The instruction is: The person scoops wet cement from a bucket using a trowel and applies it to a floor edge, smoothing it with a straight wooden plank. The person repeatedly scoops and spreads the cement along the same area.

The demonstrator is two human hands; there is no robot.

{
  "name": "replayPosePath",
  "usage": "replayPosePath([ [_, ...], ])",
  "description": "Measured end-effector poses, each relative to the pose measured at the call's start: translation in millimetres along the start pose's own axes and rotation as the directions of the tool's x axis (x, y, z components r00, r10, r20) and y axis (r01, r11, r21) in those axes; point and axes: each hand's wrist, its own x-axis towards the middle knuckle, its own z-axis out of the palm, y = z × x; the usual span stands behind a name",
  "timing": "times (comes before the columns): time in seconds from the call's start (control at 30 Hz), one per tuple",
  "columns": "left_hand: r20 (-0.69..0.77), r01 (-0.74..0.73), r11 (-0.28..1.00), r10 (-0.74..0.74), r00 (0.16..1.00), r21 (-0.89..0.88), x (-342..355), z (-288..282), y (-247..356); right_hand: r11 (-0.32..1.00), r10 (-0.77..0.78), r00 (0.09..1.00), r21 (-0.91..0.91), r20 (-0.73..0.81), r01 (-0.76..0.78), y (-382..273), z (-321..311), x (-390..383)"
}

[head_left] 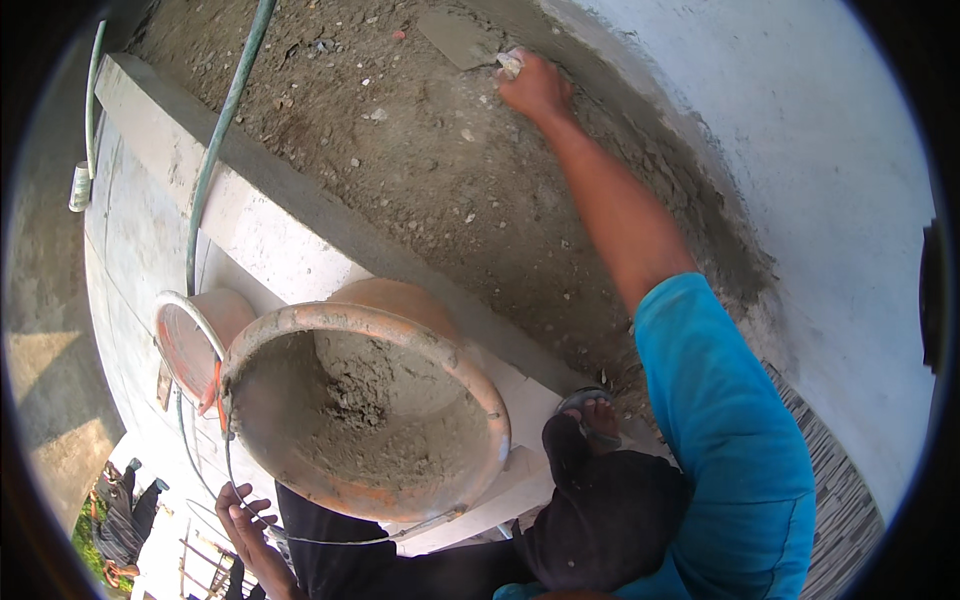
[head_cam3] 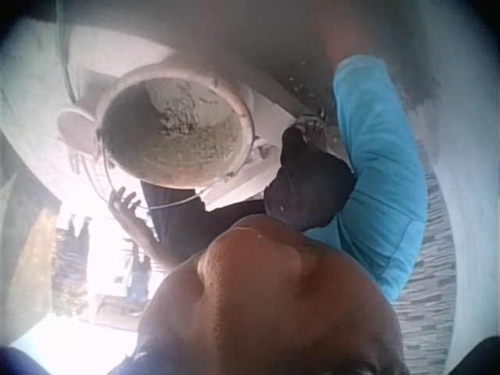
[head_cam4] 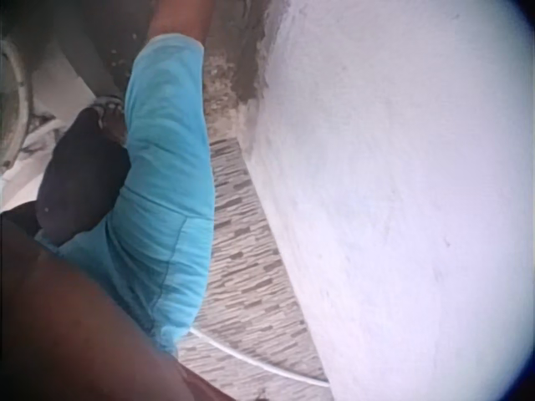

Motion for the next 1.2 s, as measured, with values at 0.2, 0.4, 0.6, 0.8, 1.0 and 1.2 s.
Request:
replayPosePath([
  [0.2,-0.002,-0.037,0.999,0.037,0.999,0.015,0.8,-2.5,-7.7,0.999,-0.034,0.992,0.011,-0.125,0.036,16.8,0.8,-14.5],
  [0.4,0.002,-0.048,0.999,0.048,0.999,-0.02,-12.6,4.6,7.4,0.984,-0.171,0.951,0.014,-0.257,0.18,39.8,-27.6,-66.6],
  [0.6,0.002,-0.062,0.996,0.062,0.998,-0.058,-20.6,8.9,1.3,0.87,-0.456,0.824,0.025,-0.335,0.492,18.0,-141.5,-183.2],
  [0.8,-0.035,-0.106,0.992,0.104,0.994,-0.07,-21.1,10.9,18.5,0.453,-0.873,0.397,-0.168,-0.284,0.875,-23.1,-220.8,-279.9],
  [1.0,-0.089,-0.144,0.982,0.134,0.987,-0.123,-17.0,5.1,22.1,0.526,-0.817,0.498,-0.019,-0.29,0.85,-12.1,-215.3,-293.3],
  [1.2,-0.024,-0.139,0.984,0.138,0.99,-0.111,-15.2,1.2,17.4,0.834,-0.419,0.898,0.333,-0.133,0.439,80.6,-159.2,-274.9],
])
